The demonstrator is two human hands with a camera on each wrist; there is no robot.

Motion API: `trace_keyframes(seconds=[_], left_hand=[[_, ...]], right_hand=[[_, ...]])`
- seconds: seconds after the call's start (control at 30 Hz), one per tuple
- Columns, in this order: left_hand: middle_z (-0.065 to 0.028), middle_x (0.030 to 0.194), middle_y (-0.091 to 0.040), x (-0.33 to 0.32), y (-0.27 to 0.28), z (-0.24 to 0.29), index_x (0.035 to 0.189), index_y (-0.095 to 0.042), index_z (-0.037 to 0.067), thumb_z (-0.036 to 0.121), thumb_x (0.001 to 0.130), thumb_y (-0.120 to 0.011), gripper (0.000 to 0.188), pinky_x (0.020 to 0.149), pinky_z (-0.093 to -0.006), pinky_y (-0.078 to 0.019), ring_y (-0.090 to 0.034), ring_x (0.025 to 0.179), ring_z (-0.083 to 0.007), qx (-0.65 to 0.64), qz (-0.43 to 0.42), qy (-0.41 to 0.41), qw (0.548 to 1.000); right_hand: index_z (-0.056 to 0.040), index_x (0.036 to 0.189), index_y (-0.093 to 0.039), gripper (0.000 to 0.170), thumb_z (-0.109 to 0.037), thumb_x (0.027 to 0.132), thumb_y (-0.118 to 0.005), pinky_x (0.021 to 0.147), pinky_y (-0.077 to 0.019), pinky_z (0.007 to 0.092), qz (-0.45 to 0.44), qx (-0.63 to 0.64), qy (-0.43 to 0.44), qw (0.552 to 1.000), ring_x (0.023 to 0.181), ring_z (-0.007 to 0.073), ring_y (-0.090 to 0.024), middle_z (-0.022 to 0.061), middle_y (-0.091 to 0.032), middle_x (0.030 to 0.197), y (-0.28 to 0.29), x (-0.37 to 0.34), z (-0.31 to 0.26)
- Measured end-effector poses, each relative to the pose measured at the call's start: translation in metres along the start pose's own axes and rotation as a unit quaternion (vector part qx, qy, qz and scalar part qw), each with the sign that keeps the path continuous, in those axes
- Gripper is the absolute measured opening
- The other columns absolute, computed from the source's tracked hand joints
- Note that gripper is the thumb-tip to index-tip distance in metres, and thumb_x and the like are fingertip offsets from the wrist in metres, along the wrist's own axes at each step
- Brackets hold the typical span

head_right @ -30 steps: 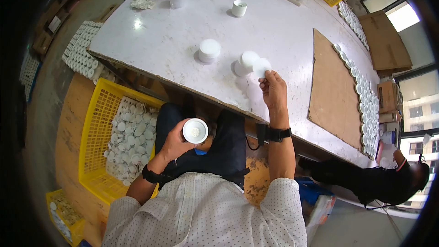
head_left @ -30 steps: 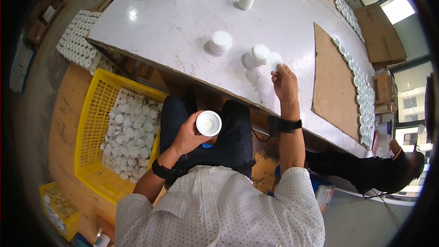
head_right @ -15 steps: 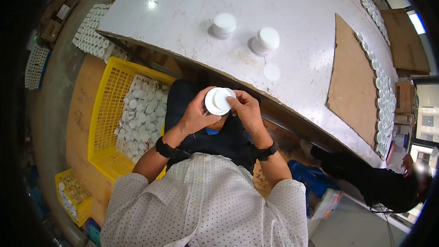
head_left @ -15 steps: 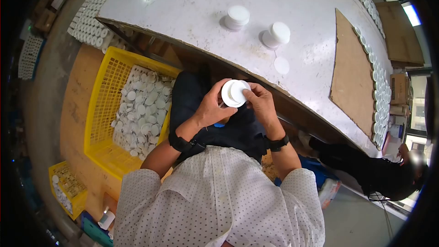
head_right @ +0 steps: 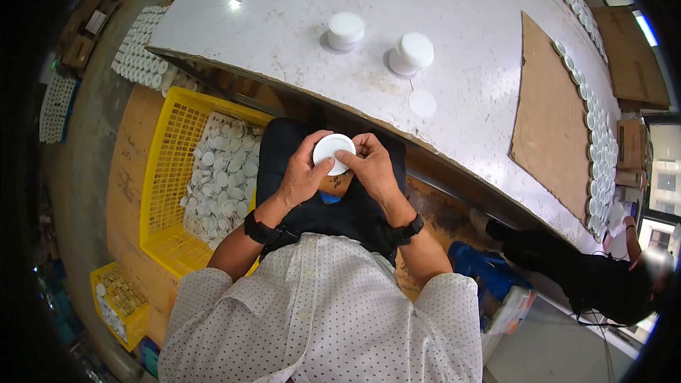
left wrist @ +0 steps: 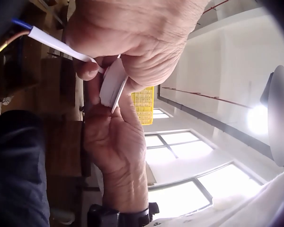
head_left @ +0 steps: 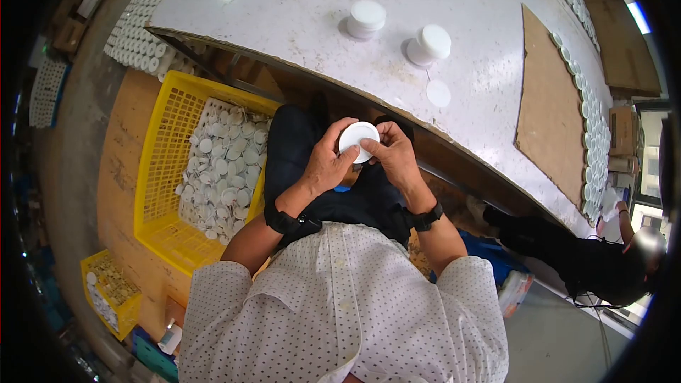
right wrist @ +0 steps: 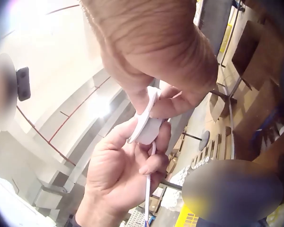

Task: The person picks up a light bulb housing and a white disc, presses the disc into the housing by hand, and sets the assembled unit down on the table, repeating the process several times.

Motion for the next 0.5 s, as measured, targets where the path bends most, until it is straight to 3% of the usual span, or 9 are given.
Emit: trace_keyframes(seconds=[0.3,0.4,0.43,0.5], left_hand=[[-0.0142,0.102,-0.057,-0.002,0.007,0.003,0.114,-0.046,0.004,0.004,0.078,-0.054,0.037,0.079,-0.0302,-0.0458,-0.057,0.093,-0.0216,0.077,0.041,-0.019,0.996],[-0.0127,0.098,-0.059,0.001,0.017,-0.010,0.112,-0.048,0.003,0.006,0.077,-0.057,0.035,0.078,-0.0301,-0.0461,-0.058,0.090,-0.0204,0.075,0.049,-0.005,0.996],[-0.0106,0.095,-0.060,0.000,0.029,-0.019,0.111,-0.049,0.002,0.008,0.078,-0.058,0.035,0.076,-0.0290,-0.0465,-0.059,0.087,-0.0192,0.070,0.075,0.021,0.994],[-0.0063,0.089,-0.060,-0.007,0.062,-0.045,0.111,-0.050,0.003,0.013,0.080,-0.059,0.033,0.070,-0.0262,-0.0470,-0.059,0.080,-0.0159,0.023,0.140,0.107,0.984]], right_hand=[[-0.0074,0.076,-0.045,0.025,-0.007,0.075,-0.070,0.051,-0.0395,0.0173,0.006,-0.005,-0.017,1.000,0.058,0.0028,-0.044,-0.0031,-0.048,0.067,-0.001,0.002,0.015],[-0.0054,0.078,-0.048,0.021,-0.009,0.076,-0.069,0.051,-0.0382,0.0165,0.017,-0.099,0.004,0.995,0.059,0.0025,-0.045,-0.0029,-0.049,0.068,0.002,0.001,0.012],[-0.0035,0.082,-0.051,0.019,-0.010,0.077,-0.068,0.054,-0.0389,0.0168,0.005,-0.055,-0.004,0.998,0.062,0.0026,-0.046,-0.0024,-0.051,0.069,-0.004,-0.004,-0.001],[-0.0016,0.092,-0.054,0.021,-0.008,0.077,-0.067,0.059,-0.0426,0.0195,0.056,-0.170,0.105,0.978,0.067,0.0058,-0.051,-0.0007,-0.054,0.074,0.018,-0.006,-0.035]])
Point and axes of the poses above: each hand's wrist, its own x-axis towards the middle knuckle, its own y-axis out of the back of the hand, z = x × y, the point moved 10 cm from there along x, towards the middle knuckle
